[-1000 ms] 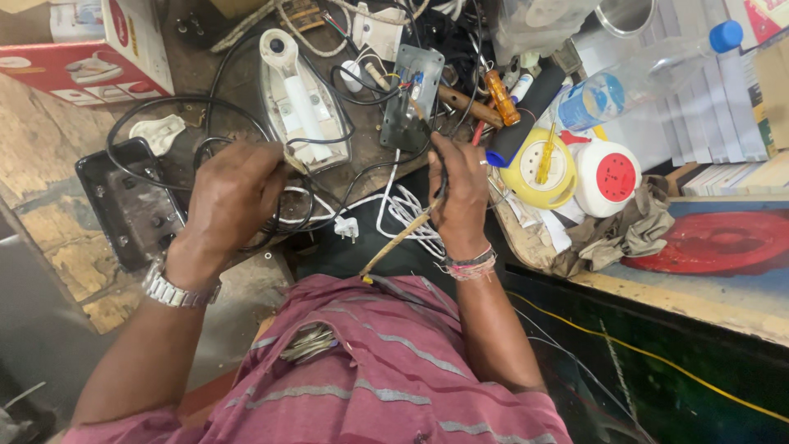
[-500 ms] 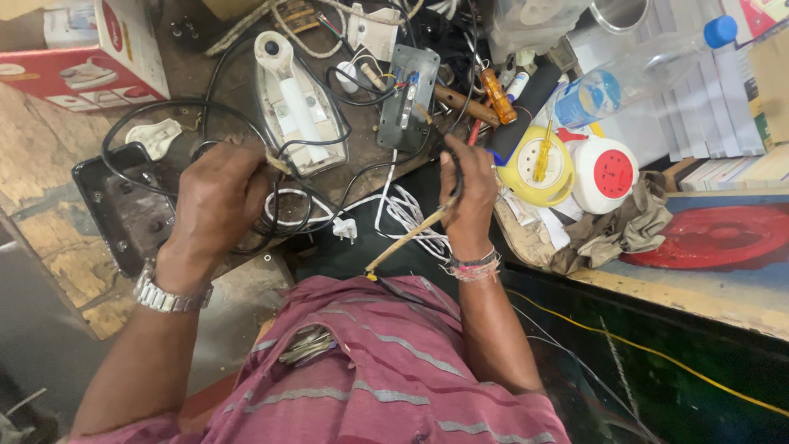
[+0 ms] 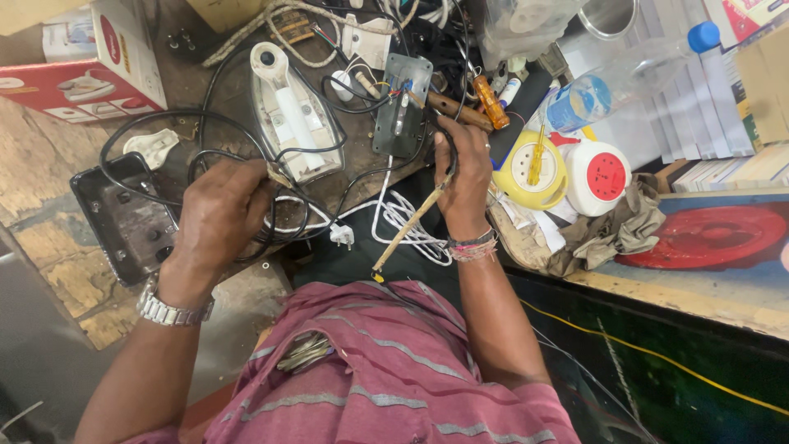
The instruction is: The person works on a small grey electrical component on a cluttered workbench, using a screwdriver to adjust terminals and connecting wires. They then use a multimeter probe to test the component and handle several wires and plugs.
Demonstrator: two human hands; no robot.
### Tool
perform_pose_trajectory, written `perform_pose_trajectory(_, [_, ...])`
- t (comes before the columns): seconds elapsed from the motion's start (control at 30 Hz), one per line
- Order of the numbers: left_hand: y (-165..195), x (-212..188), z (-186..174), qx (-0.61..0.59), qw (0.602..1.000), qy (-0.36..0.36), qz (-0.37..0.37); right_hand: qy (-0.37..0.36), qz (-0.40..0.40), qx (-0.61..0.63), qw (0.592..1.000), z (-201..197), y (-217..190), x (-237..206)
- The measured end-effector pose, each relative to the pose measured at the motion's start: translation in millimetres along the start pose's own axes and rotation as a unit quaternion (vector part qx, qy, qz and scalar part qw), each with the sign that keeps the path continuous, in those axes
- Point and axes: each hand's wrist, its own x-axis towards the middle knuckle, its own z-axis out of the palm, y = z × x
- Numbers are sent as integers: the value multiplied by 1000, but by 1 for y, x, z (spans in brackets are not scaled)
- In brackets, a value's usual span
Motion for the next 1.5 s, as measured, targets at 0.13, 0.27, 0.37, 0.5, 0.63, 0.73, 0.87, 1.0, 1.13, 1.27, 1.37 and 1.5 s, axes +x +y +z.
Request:
perform_pose_trajectory(0.13, [1,0,-1,3,1000,-7,-17,2,-62,-8,998,-1,0,8])
perform_pose_trajectory(0.27, [1,1,0,1,1000,-1,-11,-37,-81,-33,995,-7,4,29])
perform_pose_trajectory(0.37, [-1,1,0,-10,1000,2,-14,-71,-95,-35,992,-7,11,57])
perform_pose_trajectory(0.5, [-7,1,1,-11,1000,3,-19,-118,-100,-69,986,-4,18,84])
perform_pose_trajectory(0.63, [-15,0,4,-7,1000,8,-6,-126,-149,-82,977,1,22,93])
perform_pose_trajectory(0.73, [-20,0,6,1,1000,2,-16,-128,-169,-79,974,4,27,96])
perform_pose_trajectory(0.87, [-21,0,7,-35,999,21,-22,-136,-188,-65,971,5,35,105])
perform_pose_trajectory(1.0, [-19,1,8,-36,998,38,-21,-159,-148,-86,972,7,36,111])
perform_pose_trajectory(1.13, [-18,0,6,-31,999,22,-27,-146,-163,-85,972,8,31,108])
perform_pose_trajectory(1.27, [-18,-1,4,-27,998,1,-48,-136,-162,-58,976,5,28,106])
perform_pose_trajectory(1.37, [-18,0,5,-27,999,4,-32,-134,-177,-53,974,3,28,107])
perform_pose_trajectory(1.5, [-19,0,7,-33,999,6,-34,-131,-185,-32,974,1,29,108])
